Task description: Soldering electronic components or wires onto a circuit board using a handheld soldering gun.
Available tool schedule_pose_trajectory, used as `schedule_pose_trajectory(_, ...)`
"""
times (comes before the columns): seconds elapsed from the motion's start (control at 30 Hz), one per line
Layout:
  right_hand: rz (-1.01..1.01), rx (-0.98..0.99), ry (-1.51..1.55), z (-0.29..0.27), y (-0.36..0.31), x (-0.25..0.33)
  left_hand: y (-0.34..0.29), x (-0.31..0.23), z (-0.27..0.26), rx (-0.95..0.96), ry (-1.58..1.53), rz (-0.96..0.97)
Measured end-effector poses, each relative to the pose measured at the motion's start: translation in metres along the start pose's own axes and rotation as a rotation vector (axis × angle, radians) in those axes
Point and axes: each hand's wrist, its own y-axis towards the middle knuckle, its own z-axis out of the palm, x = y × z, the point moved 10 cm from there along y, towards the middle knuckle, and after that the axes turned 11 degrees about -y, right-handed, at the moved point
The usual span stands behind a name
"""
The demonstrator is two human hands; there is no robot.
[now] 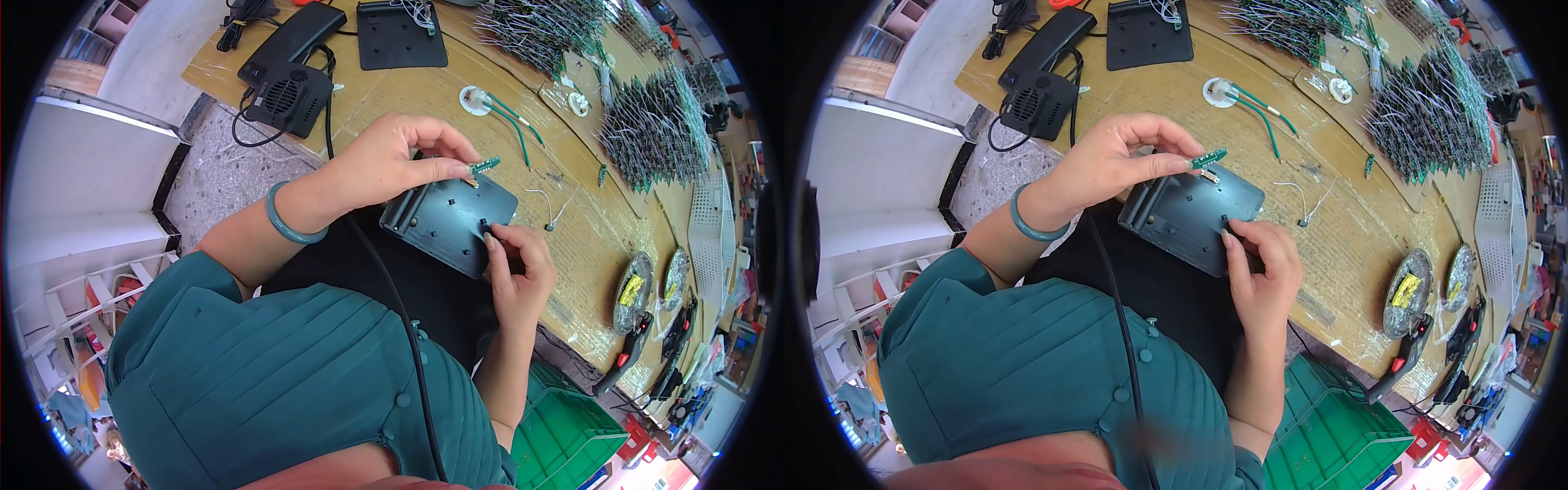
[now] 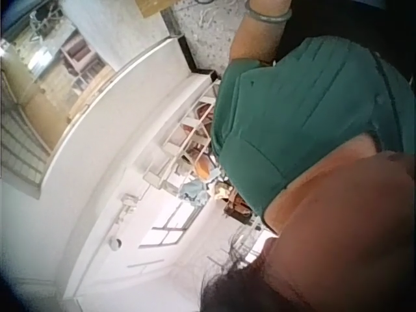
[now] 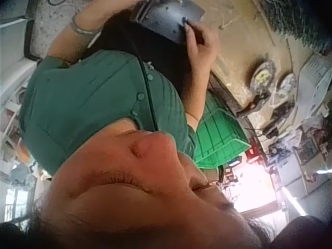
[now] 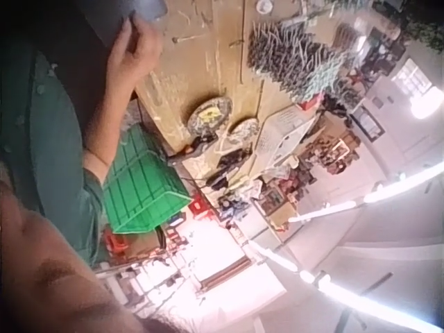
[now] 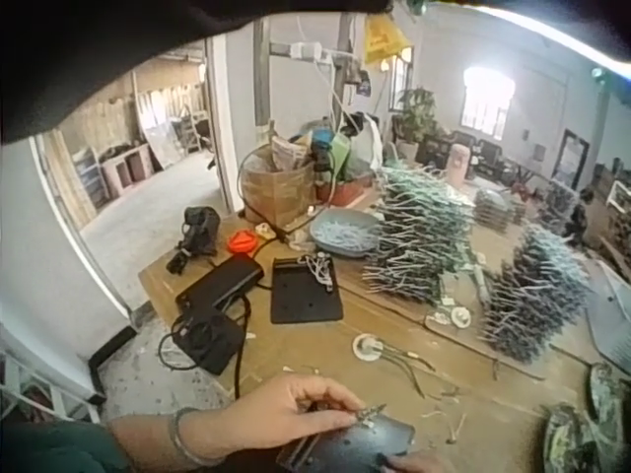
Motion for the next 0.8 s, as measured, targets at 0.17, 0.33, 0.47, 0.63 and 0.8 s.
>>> schedule_pose_trajectory(0.17,0.005,0.002,0.006,0.002,-0.001,-0.001,0.000,0.000,0.000,-0.009,-0.010,0.000)
schedule_pose_trajectory(0.33,0.005,0.005,0.005,0.002,-0.001,-0.001,0.001,-0.001,0.000,-0.015,-0.004,0.006)
schedule_pose_trajectory(0.47,0.004,-0.015,-0.003,-0.001,-0.002,-0.001,0.002,-0.001,0.002,-0.007,0.015,0.017)
schedule_pose_trajectory(0.63,-0.015,-0.047,-0.016,-0.014,-0.010,-0.002,0.002,0.000,-0.002,-0.036,0.062,0.123)
schedule_pose_trajectory(0.8,0.117,-0.567,-0.408,-0.151,-0.063,-0.048,0.000,0.005,-0.018,-0.105,-0.029,0.107)
